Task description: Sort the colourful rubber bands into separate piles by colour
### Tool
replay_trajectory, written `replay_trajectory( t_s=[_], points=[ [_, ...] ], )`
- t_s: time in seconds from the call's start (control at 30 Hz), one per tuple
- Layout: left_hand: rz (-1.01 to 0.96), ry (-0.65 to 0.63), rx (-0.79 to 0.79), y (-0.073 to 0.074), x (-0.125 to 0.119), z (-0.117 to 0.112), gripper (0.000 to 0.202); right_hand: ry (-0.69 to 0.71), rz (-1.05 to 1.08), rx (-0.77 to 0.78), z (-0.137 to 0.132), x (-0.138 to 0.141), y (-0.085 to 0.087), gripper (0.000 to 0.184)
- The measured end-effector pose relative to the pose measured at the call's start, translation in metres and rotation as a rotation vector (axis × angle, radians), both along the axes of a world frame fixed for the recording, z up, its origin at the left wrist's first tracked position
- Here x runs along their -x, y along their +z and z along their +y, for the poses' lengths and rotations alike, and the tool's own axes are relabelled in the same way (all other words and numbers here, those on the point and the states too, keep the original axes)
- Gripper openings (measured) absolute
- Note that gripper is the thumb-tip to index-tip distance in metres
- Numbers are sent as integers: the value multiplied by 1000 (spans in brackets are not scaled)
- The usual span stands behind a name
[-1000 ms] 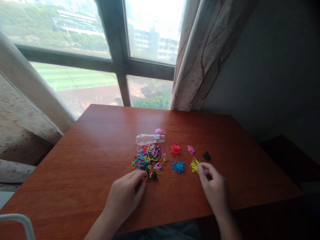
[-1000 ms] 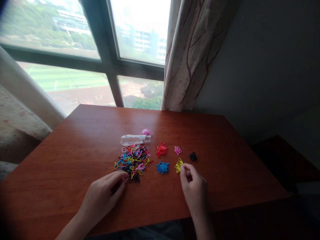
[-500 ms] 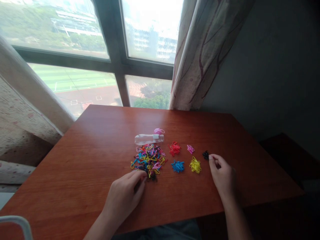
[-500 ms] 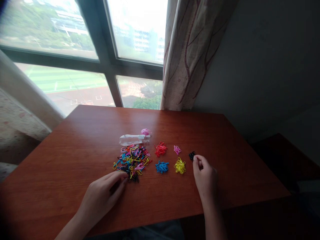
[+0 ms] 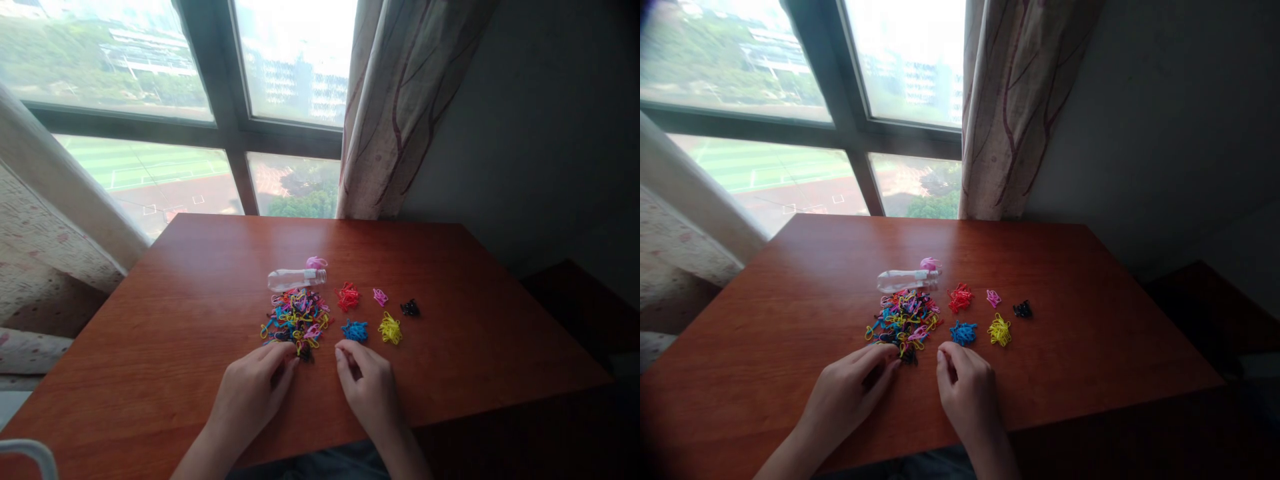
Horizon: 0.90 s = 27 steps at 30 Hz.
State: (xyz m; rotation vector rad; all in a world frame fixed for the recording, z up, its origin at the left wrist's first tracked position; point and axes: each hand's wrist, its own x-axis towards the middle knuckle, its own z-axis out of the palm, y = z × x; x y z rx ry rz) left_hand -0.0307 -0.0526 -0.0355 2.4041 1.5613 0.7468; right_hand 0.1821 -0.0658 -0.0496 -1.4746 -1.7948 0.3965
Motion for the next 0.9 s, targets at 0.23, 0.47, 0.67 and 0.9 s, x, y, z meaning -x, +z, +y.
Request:
replay_trajectory(
  t_s=[0.23, 0.47, 0.67, 0.9],
  points=[
    [21, -18, -8, -2, 0, 2, 20, 39, 7, 37, 1, -3, -2, 22],
    [-89, 2, -19, -4, 4, 1, 16, 75, -50, 47, -12, 3, 3, 20],
    [-137, -57, 39, 17, -25, 20, 17, 123, -119, 78, -18, 6, 4, 21],
    [106, -426, 122, 50, -106, 70, 16, 55, -214, 73, -14, 6, -2, 17]
  ],
)
